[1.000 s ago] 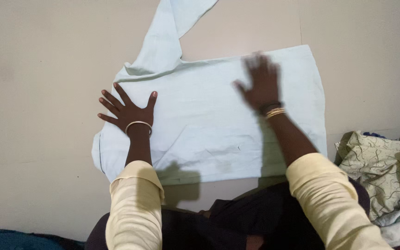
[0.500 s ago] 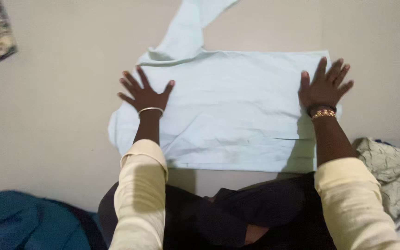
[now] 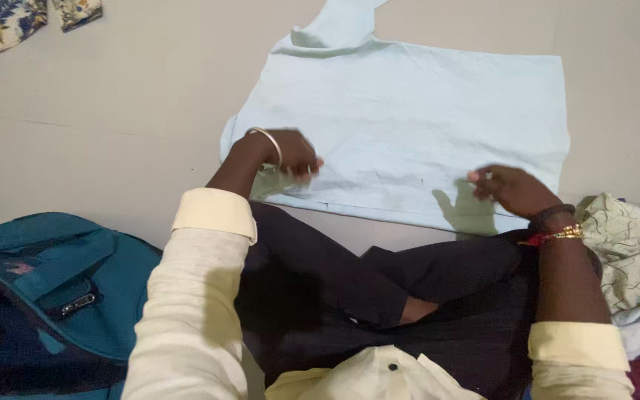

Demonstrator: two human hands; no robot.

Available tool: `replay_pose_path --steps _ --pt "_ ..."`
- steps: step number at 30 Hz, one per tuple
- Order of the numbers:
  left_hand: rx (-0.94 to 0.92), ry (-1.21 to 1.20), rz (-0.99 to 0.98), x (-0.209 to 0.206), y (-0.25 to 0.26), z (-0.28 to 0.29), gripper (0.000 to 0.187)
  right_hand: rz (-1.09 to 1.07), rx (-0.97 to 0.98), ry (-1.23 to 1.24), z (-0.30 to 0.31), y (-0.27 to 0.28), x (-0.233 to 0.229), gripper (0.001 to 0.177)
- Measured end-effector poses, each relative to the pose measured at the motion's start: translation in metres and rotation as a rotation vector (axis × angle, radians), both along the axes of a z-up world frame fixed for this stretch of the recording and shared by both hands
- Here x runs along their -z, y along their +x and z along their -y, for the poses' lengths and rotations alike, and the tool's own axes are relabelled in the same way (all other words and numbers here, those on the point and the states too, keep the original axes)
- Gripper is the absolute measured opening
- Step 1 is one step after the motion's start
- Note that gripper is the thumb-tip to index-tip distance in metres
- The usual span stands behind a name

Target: The person folds a light blue long-sleeved shirt by aligning the sleeves across the back and folding the sides inward before folding the bottom up.

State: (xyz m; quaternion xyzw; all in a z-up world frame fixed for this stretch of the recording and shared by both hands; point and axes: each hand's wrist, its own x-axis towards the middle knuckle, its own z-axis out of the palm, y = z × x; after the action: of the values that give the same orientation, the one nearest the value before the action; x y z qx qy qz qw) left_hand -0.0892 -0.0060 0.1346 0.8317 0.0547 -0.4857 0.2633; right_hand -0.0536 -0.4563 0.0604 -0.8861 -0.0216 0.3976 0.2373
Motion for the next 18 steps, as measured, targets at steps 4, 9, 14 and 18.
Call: replay_pose_path --steps 4,9,14,18 --pt "-0.15 0.025 -0.314 0.017 -0.011 -0.017 0.023 -0.238 -0.088 -0.107 0.008 0.007 0.03 0.054" --pt "-0.258 0.354 -0.271 0.05 0.002 -0.074 0.016 -0.408 0.075 -0.048 -0.012 0.026 0.035 0.049" --pt "-0.18 0.576 0.053 0.078 0.002 -0.117 0.017 -0.414 0.044 -0.029 -0.003 0.038 0.059 0.041" --pt "0.587 0.538 0.305 0.071 0.018 -0.112 0.013 -0.282 -0.028 0.12 0.006 0.044 0.073 0.042"
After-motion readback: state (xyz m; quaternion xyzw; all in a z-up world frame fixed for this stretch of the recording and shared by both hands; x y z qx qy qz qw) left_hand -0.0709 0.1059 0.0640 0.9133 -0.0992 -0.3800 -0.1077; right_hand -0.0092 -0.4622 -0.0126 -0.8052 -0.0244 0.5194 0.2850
